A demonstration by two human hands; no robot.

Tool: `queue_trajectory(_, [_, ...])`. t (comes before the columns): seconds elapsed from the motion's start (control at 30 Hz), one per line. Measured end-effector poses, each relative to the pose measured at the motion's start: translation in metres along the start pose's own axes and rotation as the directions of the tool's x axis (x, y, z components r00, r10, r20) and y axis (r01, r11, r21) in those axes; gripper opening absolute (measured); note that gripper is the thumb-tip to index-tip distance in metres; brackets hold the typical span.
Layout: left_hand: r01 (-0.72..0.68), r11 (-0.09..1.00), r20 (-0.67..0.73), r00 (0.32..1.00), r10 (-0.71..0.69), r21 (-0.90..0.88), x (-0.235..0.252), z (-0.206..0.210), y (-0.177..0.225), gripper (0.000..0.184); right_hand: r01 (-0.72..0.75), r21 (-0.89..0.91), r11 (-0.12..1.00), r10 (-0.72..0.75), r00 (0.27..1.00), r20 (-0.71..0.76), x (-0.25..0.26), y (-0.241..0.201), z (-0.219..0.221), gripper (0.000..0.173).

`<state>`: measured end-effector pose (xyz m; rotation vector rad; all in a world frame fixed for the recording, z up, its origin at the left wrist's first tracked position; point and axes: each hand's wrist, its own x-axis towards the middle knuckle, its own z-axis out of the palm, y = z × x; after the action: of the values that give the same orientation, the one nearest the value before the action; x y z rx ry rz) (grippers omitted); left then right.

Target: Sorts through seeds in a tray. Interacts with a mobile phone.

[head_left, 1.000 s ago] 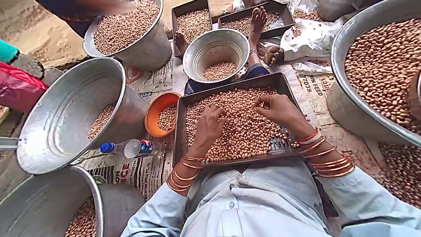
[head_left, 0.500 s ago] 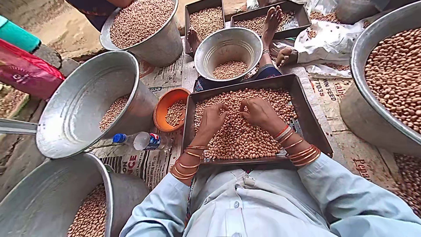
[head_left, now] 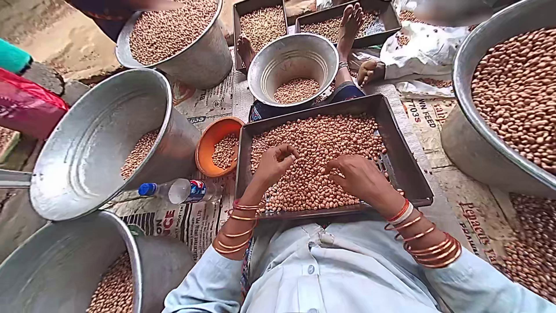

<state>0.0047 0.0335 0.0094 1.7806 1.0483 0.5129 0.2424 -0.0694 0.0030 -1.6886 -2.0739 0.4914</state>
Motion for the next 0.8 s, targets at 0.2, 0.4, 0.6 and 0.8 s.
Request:
queue_trajectory(0.2, [-0.101,0.829,-0.008,0.992,0.126,0.55,-0.009,0.044,0.004,0.014,-0.029,-0.113,0.993,0.036,0.998,0.06,0.0,-0.005,0.01,0.011])
queue_trajectory(0.4, [-0.074,0.863,-0.015,0.995,0.094,0.5,-0.006,0.043,0.002,0.013,-0.119,0.034,0.992,0.115,0.99,0.086,-0.001,0.003,0.006,0.009])
queue_trajectory(0.6, [0.044,0.988,-0.042,0.998,-0.038,0.146,-0.02,-0.006,-0.013,0.014,-0.167,0.811,0.561,0.22,0.974,0.049,-0.011,0.023,-0.018,0.005])
queue_trajectory(0.8, [-0.063,0.835,0.082,0.996,0.022,0.547,-0.043,0.03,-0.013,0.018,-0.226,0.416,0.881,0.25,0.968,-0.004,-0.003,0.004,-0.016,0.005])
